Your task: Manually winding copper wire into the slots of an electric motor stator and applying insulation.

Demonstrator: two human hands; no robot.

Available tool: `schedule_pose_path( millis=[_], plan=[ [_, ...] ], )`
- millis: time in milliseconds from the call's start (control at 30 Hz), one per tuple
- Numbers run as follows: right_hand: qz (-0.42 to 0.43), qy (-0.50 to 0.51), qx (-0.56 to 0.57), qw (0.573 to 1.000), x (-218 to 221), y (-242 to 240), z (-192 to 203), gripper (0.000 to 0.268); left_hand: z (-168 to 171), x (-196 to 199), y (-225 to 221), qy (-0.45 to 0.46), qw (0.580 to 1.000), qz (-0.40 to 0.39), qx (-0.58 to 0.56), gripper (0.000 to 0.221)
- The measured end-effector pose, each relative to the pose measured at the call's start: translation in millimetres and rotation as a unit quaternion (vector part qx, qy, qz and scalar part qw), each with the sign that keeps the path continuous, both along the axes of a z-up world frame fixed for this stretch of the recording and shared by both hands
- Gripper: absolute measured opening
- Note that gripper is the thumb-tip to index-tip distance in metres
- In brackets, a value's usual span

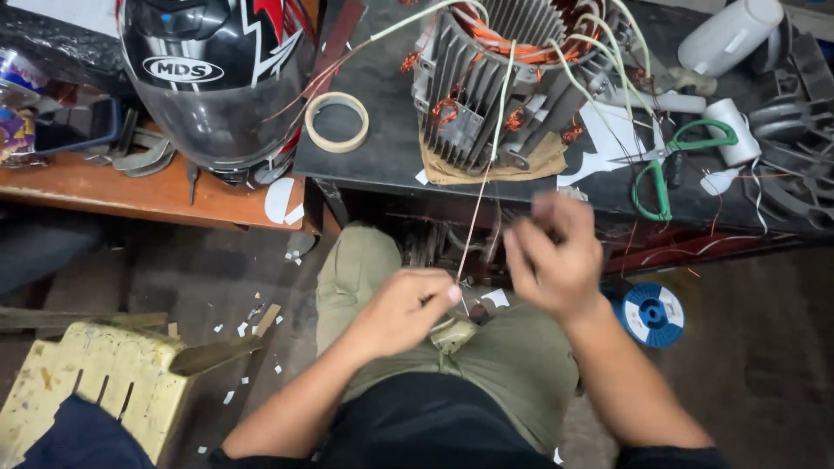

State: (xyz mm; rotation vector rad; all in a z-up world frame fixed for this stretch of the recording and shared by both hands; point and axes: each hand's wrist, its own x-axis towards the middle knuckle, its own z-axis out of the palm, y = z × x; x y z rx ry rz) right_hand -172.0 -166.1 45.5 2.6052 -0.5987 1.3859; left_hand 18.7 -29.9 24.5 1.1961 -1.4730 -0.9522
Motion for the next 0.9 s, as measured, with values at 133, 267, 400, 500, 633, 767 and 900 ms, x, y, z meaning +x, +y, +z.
schedule_pose_path(
  millis=[133,267,400,500,633,767,900],
  plan=[
    [0.157,0.135,-0.108,0.972,6.2,13.8,18.9,0.033,15.0,-4.5,9.0,0.047,0.997,-0.044,-0.029,0.04],
    [0.101,0.394,-0.05,0.912,40.4,-33.3,73.3,0.024,7.6,-9.0,12.0,0.058,0.996,-0.024,-0.068,0.044],
    [0.124,0.264,-0.154,0.944,28.8,-37.1,40.9,0.018,-1.1,-13.1,15.1,0.158,0.985,-0.038,-0.054,0.046],
    [0.25,0.239,-0.201,0.917,29.5,2.1,46.7,0.022,-15.5,-9.7,15.1,0.202,0.978,-0.041,-0.037,0.041],
    [0.126,0.201,-0.234,0.943,26.1,-72.7,37.5,0.026,-33.7,-22.1,18.8,0.334,0.938,-0.091,0.003,0.035],
    [0.227,0.176,-0.226,0.931,44.9,-23.7,46.5,0.022,-47.9,-36.5,22.5,0.743,0.598,-0.264,0.143,0.034],
    [0.09,0.105,-0.166,0.976,58.2,-58.6,39.7,0.016,-55.1,-54.0,21.7,0.807,0.441,-0.37,0.134,0.04]
  ],
)
